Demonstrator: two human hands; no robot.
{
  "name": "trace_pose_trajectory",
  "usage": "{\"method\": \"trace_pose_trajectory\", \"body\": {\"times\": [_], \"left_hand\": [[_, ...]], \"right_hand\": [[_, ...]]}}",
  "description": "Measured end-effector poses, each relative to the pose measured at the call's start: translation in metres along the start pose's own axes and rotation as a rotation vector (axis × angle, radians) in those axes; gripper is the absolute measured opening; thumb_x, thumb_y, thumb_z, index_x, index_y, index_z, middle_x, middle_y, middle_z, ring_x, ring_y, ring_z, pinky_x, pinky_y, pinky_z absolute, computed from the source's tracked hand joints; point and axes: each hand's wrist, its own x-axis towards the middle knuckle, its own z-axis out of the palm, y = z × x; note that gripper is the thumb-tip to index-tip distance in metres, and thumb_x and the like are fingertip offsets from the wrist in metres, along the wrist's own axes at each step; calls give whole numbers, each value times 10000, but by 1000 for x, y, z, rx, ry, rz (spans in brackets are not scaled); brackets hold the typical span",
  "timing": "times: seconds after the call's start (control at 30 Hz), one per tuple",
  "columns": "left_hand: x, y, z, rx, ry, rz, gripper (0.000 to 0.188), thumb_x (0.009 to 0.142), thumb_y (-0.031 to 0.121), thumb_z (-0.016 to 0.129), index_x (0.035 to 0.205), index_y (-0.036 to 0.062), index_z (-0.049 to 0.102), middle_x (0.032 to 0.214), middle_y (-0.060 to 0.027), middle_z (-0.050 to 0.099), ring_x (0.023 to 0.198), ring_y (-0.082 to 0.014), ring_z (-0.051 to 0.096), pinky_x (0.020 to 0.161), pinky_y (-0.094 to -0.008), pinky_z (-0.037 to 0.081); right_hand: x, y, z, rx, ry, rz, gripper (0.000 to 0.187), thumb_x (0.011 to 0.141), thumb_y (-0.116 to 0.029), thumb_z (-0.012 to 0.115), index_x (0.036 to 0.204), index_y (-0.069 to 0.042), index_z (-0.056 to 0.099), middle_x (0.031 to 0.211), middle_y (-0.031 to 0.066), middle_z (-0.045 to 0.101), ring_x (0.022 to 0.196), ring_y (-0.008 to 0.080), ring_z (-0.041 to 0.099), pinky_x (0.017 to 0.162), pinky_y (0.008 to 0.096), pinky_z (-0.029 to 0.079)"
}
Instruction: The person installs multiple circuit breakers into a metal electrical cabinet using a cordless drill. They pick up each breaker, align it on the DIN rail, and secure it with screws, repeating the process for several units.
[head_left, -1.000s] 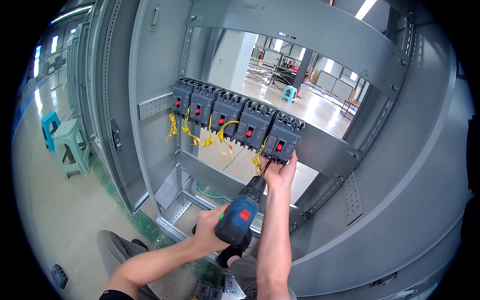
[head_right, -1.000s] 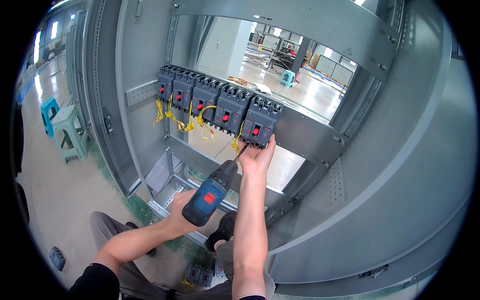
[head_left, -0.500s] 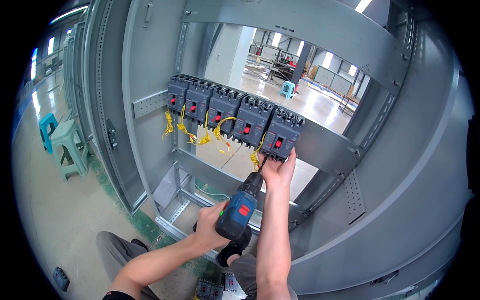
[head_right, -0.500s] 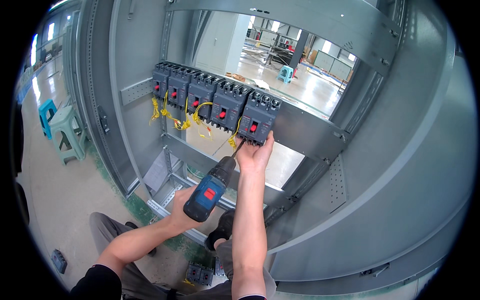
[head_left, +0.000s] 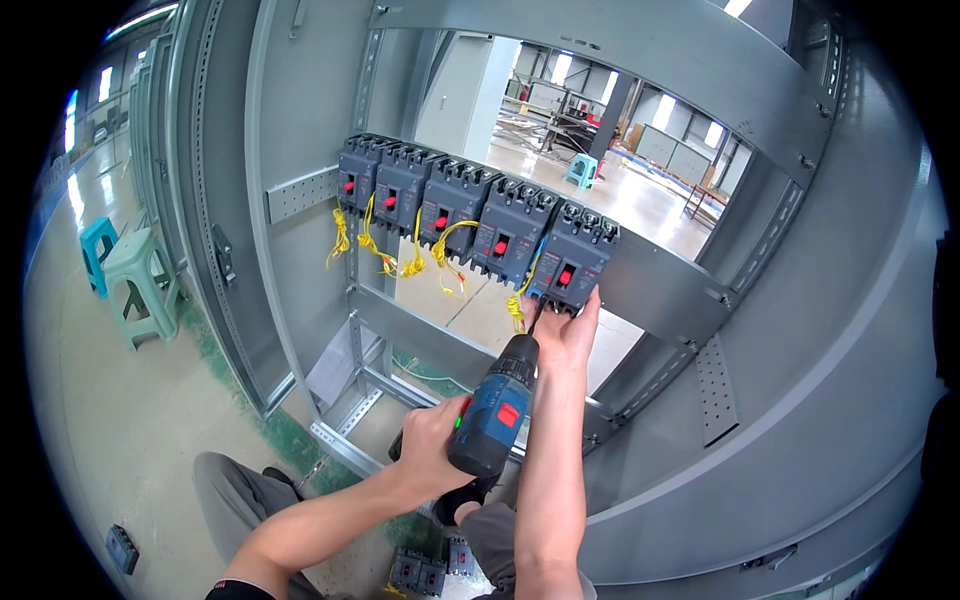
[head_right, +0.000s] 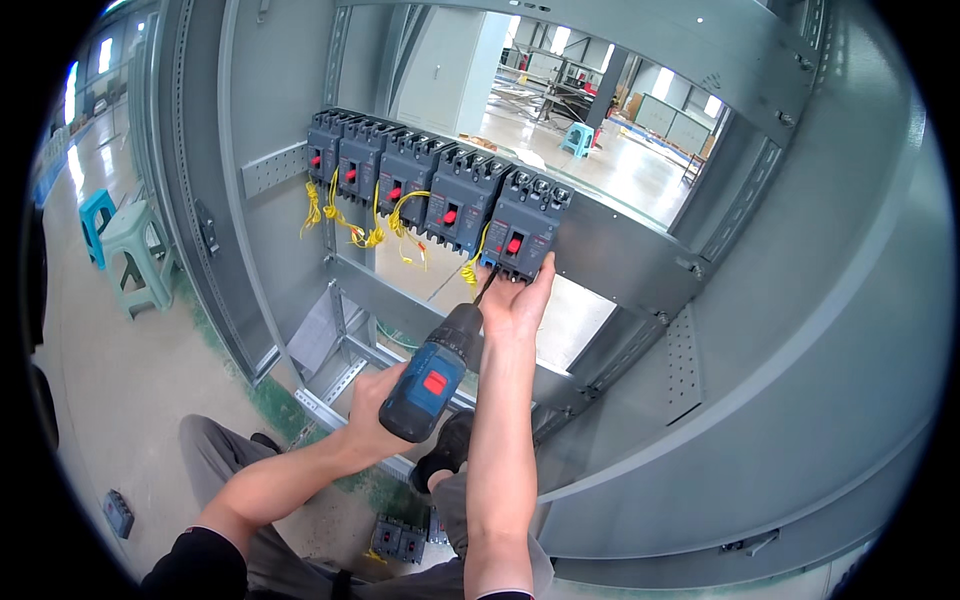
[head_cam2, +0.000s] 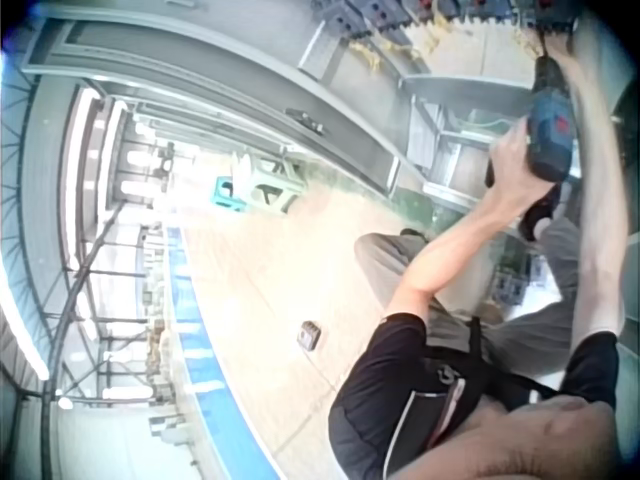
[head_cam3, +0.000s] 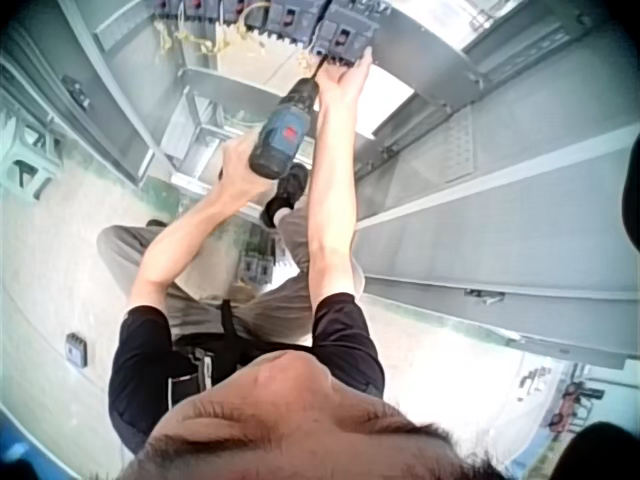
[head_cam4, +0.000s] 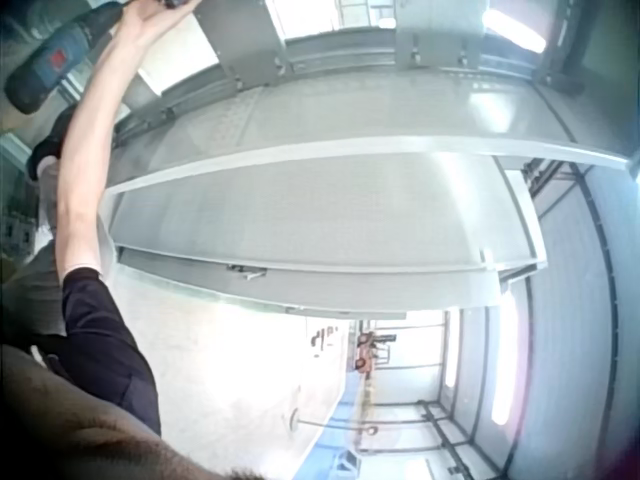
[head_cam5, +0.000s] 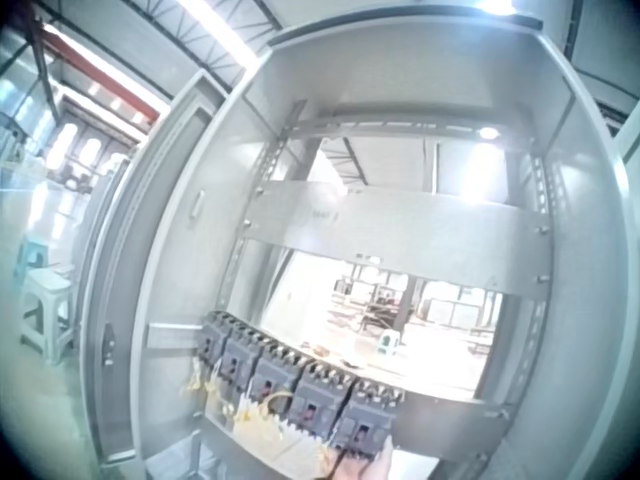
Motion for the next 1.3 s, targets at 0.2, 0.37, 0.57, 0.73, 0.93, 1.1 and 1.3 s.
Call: {"method": "trace_pose_trajectory", "body": {"times": [0.2, 0.37, 0.57, 0.73, 0.93, 1.1, 1.3], "left_hand": [[2, 0, 1, -41, 13, -6, 435, 635, 110, 791, 1012, -31, 625, 800, -181, 673, 688, -360, 676, 605, -387, 530], [6, 4, -1, -39, 48, 21, 293, 691, 48, 778, 954, -6, 660, 749, -132, 674, 626, -287, 678, 579, -329, 520], [6, 5, 1, -76, 48, -36, 321, 686, 60, 795, 969, -10, 661, 764, -131, 686, 638, -263, 689, 602, -317, 528], [5, 4, 2, -83, 32, -42, 327, 693, 66, 801, 976, -15, 658, 770, -128, 691, 654, -238, 694, 616, -314, 530], [4, 4, 3, -89, 65, -46, 303, 730, 75, 791, 980, -20, 649, 764, -136, 681, 652, -216, 678, 625, -315, 528], [12, 35, 11, -451, 137, -321, 111, 856, 80, 713, 882, -14, 660, 691, -69, 660, 629, -96, 628, 562, -306, 494], [-14, 46, -2, -262, 177, 25, 65, 807, 37, 735, 819, -3, 685, 701, -110, 683, 596, -212, 674, 555, -312, 508]], "right_hand": [[1, 1, -3, -17, -15, 13, 517, 1025, -504, 420, 1295, -83, 551, 1292, 96, 567, 1157, 248, 548, 990, 436, 473], [2, 2, -6, -57, -40, 9, 527, 1016, -523, 428, 1284, -86, 549, 1277, 89, 564, 1140, 240, 545, 970, 425, 475], [5, 1, -11, -67, -30, 10, 552, 1005, -549, 430, 1289, -90, 545, 1280, 93, 555, 1142, 242, 540, 960, 435, 472], [7, -3, -15, -105, -54, 25, 557, 1009, -552, 413, 1296, -94, 545, 1280, 94, 556, 1144, 245, 539, 960, 440, 471], [11, -3, -19, -54, -93, 37, 485, 963, -517, 525, 1193, -95, 588, 1202, 102, 596, 1063, 268, 584, 893, 468, 527], [9, -4, -17, -17, -39, 15, 549, 962, -559, 510, 1240, -89, 564, 1255, 112, 568, 1135, 279, 551, 952, 495, 489], [-20, 1, -8, -29, 22, 127, 648, 1000, -555, 433, 1299, 14, 506, 1282, 168, 565, 1151, 297, 560, 1027, 471, 446]]}}
